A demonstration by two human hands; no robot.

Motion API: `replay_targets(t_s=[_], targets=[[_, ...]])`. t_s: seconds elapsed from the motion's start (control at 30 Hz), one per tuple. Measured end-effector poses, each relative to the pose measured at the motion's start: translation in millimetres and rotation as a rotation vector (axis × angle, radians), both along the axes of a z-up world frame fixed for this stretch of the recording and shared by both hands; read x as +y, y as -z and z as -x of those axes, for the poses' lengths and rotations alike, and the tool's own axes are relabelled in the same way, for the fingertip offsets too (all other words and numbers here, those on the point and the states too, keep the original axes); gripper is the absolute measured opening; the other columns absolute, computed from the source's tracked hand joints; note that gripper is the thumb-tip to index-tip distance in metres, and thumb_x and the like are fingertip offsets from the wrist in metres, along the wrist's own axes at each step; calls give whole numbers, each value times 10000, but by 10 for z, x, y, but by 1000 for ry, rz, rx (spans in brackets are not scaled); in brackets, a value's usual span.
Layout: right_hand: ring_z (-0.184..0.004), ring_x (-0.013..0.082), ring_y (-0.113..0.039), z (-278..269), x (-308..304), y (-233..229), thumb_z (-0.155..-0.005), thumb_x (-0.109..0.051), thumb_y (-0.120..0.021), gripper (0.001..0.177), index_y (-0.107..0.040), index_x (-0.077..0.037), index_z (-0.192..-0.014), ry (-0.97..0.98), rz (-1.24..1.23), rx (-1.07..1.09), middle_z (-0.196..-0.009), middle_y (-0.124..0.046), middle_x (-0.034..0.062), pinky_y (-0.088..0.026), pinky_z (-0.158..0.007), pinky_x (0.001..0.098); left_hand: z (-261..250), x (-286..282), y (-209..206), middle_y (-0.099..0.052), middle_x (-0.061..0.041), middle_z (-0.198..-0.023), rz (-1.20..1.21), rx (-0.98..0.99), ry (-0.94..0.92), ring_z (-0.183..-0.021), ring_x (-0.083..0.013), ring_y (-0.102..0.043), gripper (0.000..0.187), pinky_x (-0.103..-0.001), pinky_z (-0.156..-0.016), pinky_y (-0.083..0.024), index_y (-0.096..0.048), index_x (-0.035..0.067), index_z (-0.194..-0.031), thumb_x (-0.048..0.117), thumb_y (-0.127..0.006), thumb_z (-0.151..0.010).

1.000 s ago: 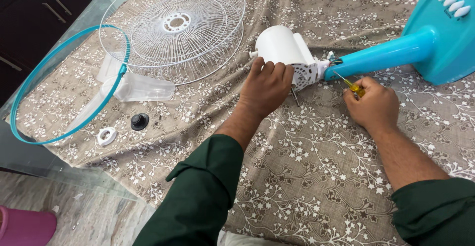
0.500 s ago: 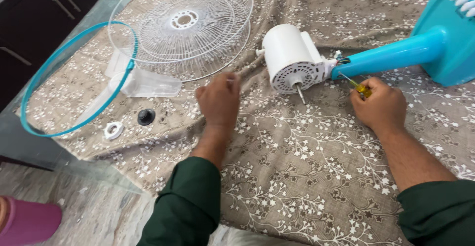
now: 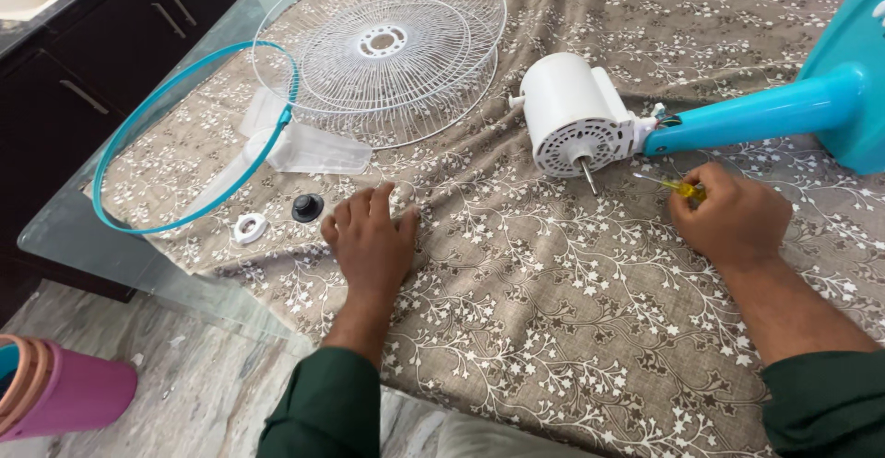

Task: The person uses a yellow screwdriver to loosen and remove a screw from the rear of a disassembled electric fan motor. The fan cage and other parts lie nearby on a table. The person continues to turn the screwdriver and remove the screw from the motor housing.

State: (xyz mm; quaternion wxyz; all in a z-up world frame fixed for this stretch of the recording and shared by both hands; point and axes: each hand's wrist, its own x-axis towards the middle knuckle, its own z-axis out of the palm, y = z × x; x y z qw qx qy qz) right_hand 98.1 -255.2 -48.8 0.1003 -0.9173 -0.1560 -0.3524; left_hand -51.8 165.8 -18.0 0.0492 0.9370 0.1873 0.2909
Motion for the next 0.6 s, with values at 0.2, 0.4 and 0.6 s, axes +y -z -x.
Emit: replay_targets(t_s=[0.2,0.4,0.6], targets=[[-693,296,-701,93,30,-46,-861,-436,-802,264,-737,-205,-972,4,125,84,-749,-716,68,-561,-642,441,502,130,83,-254,-247,-1603,111,301,-63,-1513,-430,-146,917,-617,-1179,-79,-320,106,-1554,737,-500,-914],[-764,321,-723,172,5,-105,-882,-513,-724,337,-756,-239,-1075,54,106,257,-873,-749,63,-574,-653,469,693,80,6,-50,-224,-1682,269,552,-141,-1539,-429,-16,1075,-666,-1181,-42,-106,98,-1624,824,-388,-883],[-810,321,-734,267,-132,-129,-868,-470,-722,337,-748,-247,-1119,82,108,308,-897,-760,73,-590,-702,465,767,33,-106,-28,-177,-1696,278,640,-174,-1555,-404,-10,1059,-713,-1169,-22,-93,170,-1631,848,-361,-863]])
